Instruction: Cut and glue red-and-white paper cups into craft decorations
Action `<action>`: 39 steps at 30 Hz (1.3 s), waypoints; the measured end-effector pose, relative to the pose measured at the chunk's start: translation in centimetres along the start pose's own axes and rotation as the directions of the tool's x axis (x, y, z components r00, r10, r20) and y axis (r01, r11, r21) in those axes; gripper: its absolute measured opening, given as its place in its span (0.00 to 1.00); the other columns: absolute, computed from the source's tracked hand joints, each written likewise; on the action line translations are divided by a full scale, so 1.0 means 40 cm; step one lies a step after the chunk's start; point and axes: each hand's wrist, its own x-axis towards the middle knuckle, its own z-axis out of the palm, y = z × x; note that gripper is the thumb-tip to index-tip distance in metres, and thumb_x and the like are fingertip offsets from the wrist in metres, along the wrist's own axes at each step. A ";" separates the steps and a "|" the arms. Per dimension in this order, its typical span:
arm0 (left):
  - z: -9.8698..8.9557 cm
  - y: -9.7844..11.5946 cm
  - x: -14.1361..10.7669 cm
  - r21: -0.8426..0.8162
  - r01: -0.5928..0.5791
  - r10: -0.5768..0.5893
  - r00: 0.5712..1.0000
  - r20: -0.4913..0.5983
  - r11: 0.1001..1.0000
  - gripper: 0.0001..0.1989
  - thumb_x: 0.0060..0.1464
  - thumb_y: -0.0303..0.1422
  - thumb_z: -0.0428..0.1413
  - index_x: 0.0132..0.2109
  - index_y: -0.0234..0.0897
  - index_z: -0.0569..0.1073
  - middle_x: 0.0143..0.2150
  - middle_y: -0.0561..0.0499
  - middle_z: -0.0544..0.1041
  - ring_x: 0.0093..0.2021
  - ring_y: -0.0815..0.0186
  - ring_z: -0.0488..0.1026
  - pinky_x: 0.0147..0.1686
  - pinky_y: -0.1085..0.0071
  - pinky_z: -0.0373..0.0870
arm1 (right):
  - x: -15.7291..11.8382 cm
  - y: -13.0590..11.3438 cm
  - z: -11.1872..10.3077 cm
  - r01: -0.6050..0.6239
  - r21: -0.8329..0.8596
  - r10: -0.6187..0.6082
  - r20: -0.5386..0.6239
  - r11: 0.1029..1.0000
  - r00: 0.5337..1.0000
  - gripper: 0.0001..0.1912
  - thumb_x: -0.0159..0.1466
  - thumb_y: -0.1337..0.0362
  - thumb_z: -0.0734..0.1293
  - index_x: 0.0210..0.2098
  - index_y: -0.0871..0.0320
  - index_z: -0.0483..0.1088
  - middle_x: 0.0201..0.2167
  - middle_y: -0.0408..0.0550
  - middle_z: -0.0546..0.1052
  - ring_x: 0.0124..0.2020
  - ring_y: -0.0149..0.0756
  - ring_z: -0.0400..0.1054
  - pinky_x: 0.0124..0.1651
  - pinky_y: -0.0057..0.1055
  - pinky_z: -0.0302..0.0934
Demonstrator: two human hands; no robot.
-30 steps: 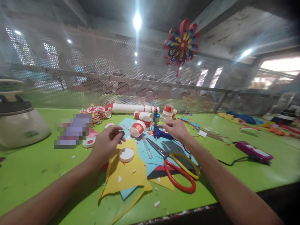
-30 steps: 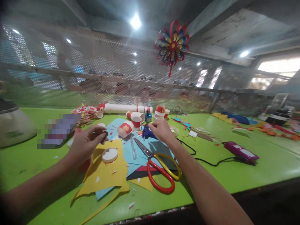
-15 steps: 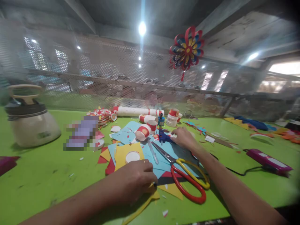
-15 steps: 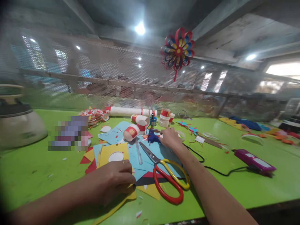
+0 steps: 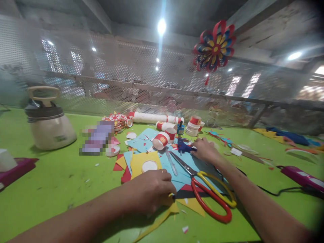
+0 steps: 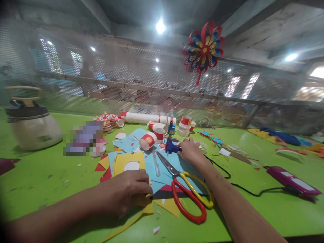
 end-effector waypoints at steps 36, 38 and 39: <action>-0.110 -0.117 -0.031 0.090 0.507 -0.490 0.857 -0.161 0.857 0.19 0.49 0.42 0.55 0.47 0.39 0.76 0.43 0.45 0.73 0.40 0.57 0.71 0.38 0.65 0.66 | -0.085 -0.085 -0.082 0.417 0.463 -0.237 -0.397 0.782 0.886 0.11 0.67 0.62 0.63 0.31 0.61 0.71 0.27 0.40 0.74 0.27 0.29 0.68 0.32 0.30 0.63; -0.103 -0.109 -0.034 0.145 0.480 -0.473 0.877 -0.081 0.865 0.18 0.48 0.44 0.56 0.44 0.39 0.76 0.41 0.45 0.72 0.37 0.58 0.70 0.34 0.67 0.63 | -0.094 -0.073 -0.093 0.402 0.445 -0.256 -0.354 0.800 0.900 0.12 0.67 0.62 0.62 0.30 0.61 0.72 0.24 0.41 0.73 0.25 0.29 0.66 0.29 0.28 0.59; -0.098 -0.108 -0.035 0.169 0.467 -0.465 0.884 -0.056 0.868 0.16 0.48 0.45 0.57 0.40 0.39 0.76 0.39 0.46 0.72 0.36 0.60 0.70 0.32 0.68 0.62 | -0.106 -0.066 -0.100 0.402 0.429 -0.278 -0.323 0.809 0.904 0.13 0.67 0.63 0.62 0.30 0.61 0.73 0.23 0.41 0.73 0.24 0.30 0.65 0.28 0.28 0.56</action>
